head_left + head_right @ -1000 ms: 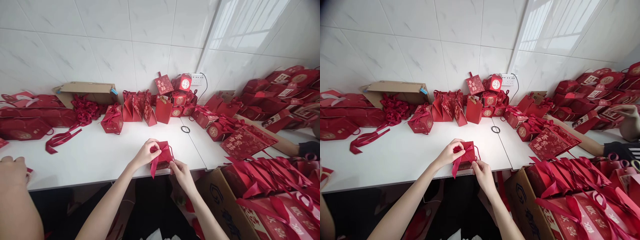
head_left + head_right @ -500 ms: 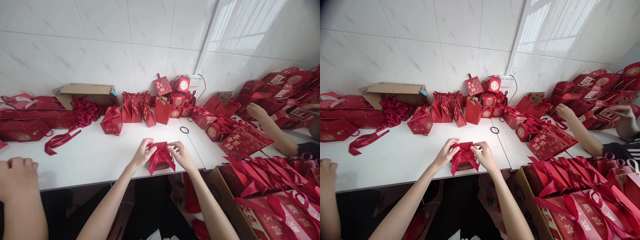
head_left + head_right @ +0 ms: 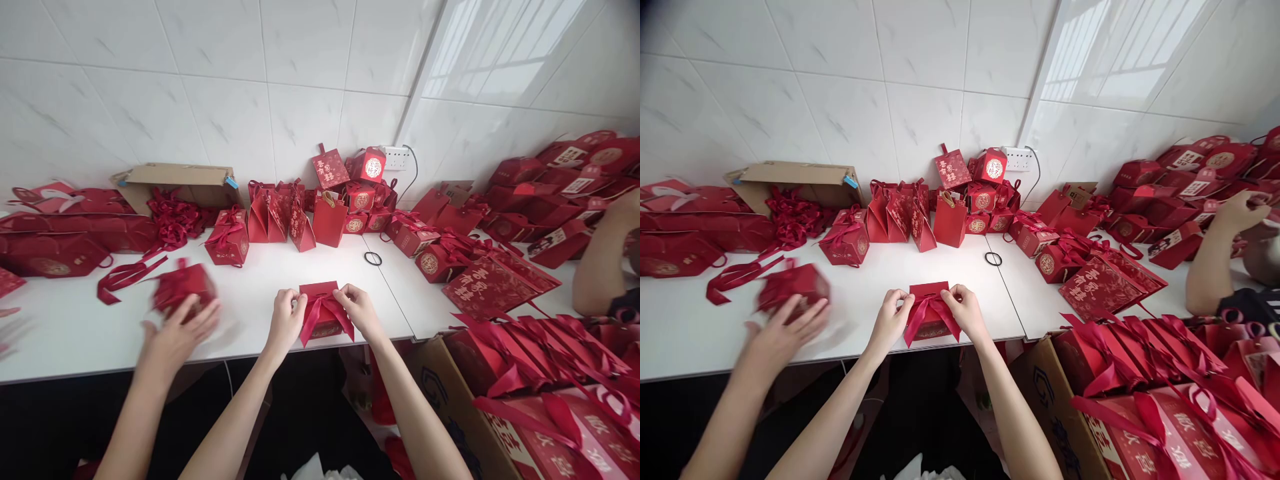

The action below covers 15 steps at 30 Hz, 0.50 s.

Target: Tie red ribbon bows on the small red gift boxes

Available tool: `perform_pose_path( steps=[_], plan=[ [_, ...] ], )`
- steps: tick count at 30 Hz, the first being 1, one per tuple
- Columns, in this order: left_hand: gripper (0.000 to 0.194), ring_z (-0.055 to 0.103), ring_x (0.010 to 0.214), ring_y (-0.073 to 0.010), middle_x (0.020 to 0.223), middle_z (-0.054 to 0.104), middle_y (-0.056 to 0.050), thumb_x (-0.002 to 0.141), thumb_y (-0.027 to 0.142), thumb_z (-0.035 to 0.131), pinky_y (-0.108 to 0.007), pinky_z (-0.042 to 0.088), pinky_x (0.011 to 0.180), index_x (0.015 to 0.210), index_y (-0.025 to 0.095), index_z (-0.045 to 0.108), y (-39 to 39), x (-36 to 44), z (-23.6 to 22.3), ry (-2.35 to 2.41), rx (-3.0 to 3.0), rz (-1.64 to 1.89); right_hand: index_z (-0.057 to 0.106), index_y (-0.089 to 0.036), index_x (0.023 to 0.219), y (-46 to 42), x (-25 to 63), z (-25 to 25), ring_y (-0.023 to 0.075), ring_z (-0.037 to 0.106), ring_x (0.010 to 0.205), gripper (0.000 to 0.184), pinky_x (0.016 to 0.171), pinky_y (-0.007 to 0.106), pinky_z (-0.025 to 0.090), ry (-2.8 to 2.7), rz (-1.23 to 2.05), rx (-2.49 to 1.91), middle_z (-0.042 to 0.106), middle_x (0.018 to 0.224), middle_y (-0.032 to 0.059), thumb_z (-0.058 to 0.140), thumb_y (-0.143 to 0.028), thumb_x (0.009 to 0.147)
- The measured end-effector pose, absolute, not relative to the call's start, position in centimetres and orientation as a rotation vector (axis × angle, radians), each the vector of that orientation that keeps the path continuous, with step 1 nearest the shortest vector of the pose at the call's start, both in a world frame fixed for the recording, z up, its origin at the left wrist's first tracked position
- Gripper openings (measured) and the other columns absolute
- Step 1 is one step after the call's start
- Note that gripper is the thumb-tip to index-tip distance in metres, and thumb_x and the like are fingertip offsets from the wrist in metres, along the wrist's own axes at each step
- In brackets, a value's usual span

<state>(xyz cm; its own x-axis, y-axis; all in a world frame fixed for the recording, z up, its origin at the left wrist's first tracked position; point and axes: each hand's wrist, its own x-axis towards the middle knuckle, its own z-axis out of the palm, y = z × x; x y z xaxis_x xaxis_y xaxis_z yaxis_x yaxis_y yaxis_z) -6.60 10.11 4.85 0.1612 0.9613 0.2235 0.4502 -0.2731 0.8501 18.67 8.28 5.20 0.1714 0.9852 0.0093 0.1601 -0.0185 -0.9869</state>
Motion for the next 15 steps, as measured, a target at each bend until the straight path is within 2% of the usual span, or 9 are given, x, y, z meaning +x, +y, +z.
perform_pose_path(
  steps=[1, 3, 5, 10, 12, 13, 15],
  plan=[
    [0.029, 0.060, 0.098, -0.0234, 0.083, 0.062, -0.004, 0.075, 0.056, 0.054, -0.045, 0.045, 0.094, 0.070, 0.028, 0.051, 10.2, -9.2, 4.7, 1.322, 1.829, 1.026, 0.045, -0.020, 0.058, 8.3, 18.7, 5.1, 0.0108, 0.038, 0.054, 0.037, 0.051, 0.025, 0.031, -1.175, 1.020, -1.395, 0.043, 0.056, -0.0044, 0.058, -0.052, 0.072],
    [0.044, 0.060, 0.101, -0.0259, 0.087, 0.066, -0.004, 0.069, 0.073, 0.045, -0.051, 0.036, 0.105, 0.073, 0.031, 0.055, 10.6, -13.9, 4.1, 1.296, 1.852, 0.995, 0.045, -0.019, 0.058, 8.3, 18.7, 4.9, 0.0105, 0.039, 0.053, 0.039, 0.051, 0.024, 0.031, -1.143, 1.056, -1.373, 0.044, 0.056, -0.0042, 0.060, -0.054, 0.070],
    [0.054, 0.059, 0.106, -0.0266, 0.094, 0.069, -0.004, 0.065, 0.082, 0.038, -0.050, 0.026, 0.112, 0.078, 0.033, 0.058, 11.2, -17.0, 3.2, 1.254, 1.926, 0.940, 0.045, -0.019, 0.059, 8.4, 18.9, 4.7, 0.0102, 0.039, 0.053, 0.041, 0.051, 0.024, 0.031, -1.121, 1.087, -1.349, 0.044, 0.056, -0.0042, 0.061, -0.055, 0.070],
    [0.071, 0.049, 0.122, -0.0276, 0.111, 0.068, -0.002, 0.069, 0.084, 0.016, -0.047, 0.006, 0.118, 0.090, 0.036, 0.063, 11.5, -18.5, 1.1, 1.252, 1.964, 0.873, 0.046, -0.019, 0.060, 8.2, 19.2, 4.5, 0.0113, 0.044, 0.055, 0.040, 0.054, 0.024, 0.036, -1.126, 1.105, -1.293, 0.048, 0.058, -0.0032, 0.061, -0.055, 0.072],
    [0.071, 0.043, 0.128, -0.0257, 0.113, 0.067, 0.001, 0.071, 0.082, 0.012, -0.046, -0.001, 0.119, 0.093, 0.037, 0.063, 11.0, -18.3, 1.0, 1.267, 1.936, 0.871, 0.046, -0.019, 0.061, 8.2, 19.3, 4.5, 0.0125, 0.046, 0.058, 0.041, 0.056, 0.025, 0.039, -1.135, 1.099, -1.284, 0.051, 0.061, -0.0018, 0.061, -0.056, 0.071],
    [0.067, 0.042, 0.129, -0.0238, 0.112, 0.067, 0.004, 0.074, 0.080, 0.013, -0.046, 0.000, 0.119, 0.093, 0.038, 0.062, 10.7, -18.3, 1.0, 1.268, 1.924, 0.885, 0.046, -0.019, 0.061, 8.2, 19.3, 4.4, 0.0129, 0.047, 0.059, 0.041, 0.057, 0.025, 0.039, -1.145, 1.088, -1.286, 0.051, 0.061, -0.0014, 0.060, -0.056, 0.071],
    [0.057, 0.046, 0.126, -0.0203, 0.108, 0.068, 0.007, 0.081, 0.073, 0.017, -0.048, 0.012, 0.118, 0.091, 0.038, 0.060, 10.1, -18.3, 1.0, 1.288, 1.888, 0.966, 0.046, -0.020, 0.060, 8.3, 19.4, 4.2, 0.0133, 0.048, 0.061, 0.041, 0.059, 0.026, 0.041, -1.170, 1.061, -1.297, 0.051, 0.062, -0.0012, 0.060, -0.057, 0.071]
  ],
)
